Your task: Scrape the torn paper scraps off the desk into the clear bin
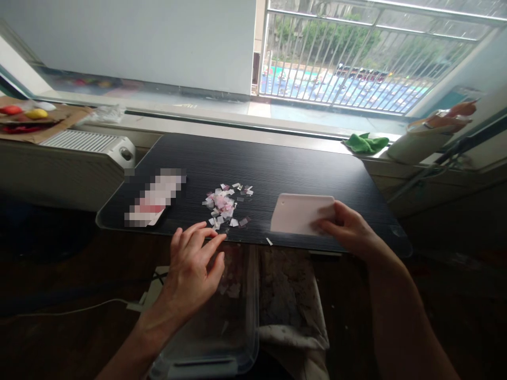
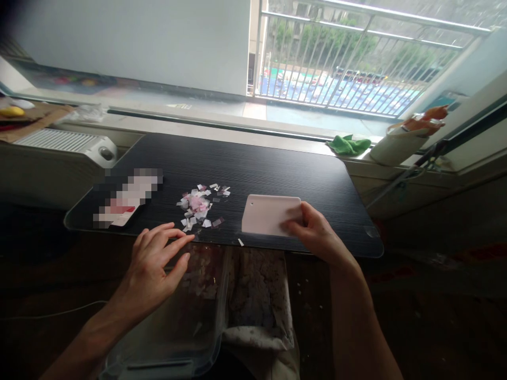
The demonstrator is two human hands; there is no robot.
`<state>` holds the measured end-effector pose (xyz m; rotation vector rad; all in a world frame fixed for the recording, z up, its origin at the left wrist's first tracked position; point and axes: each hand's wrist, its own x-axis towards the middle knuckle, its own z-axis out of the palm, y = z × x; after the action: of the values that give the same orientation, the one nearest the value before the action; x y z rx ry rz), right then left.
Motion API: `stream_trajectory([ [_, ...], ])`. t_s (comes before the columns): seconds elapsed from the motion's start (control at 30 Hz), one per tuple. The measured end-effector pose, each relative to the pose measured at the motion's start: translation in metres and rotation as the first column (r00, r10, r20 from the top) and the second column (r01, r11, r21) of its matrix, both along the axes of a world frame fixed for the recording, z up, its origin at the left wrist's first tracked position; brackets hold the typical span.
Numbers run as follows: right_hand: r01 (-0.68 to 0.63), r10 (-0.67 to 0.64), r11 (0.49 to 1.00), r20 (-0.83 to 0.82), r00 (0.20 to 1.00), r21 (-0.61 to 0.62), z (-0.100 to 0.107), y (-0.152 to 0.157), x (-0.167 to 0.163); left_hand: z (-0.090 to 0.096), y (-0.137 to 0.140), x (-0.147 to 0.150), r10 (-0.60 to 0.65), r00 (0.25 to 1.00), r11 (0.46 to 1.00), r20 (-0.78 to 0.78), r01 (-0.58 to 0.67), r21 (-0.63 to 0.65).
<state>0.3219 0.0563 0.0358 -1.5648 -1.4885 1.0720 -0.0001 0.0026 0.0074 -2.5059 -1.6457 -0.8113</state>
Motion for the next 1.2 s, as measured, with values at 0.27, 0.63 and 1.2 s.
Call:
stream_trajectory([
  [0.27,-0.027,0.026,0.999,-0.029,0.999,-0.027,-0.028,0.01,-0.015,0.001,-0.001,-0.002,0.021,1.0,1.0,-0.008,-0.021,0.008],
  [0.63,-0.044,0.034,0.992,-0.085,0.996,-0.122,0.003,-0.013,0.001,0.0,0.002,-0.002,0.019,1.0,1.0,0.001,-0.019,0.008],
  [1.2,-0.084,0.084,0.99,-0.004,0.996,-0.111,-0.026,0.013,-0.062,0.001,-0.008,0.0,0.097,0.994,0.981,0.052,-0.087,-0.172],
])
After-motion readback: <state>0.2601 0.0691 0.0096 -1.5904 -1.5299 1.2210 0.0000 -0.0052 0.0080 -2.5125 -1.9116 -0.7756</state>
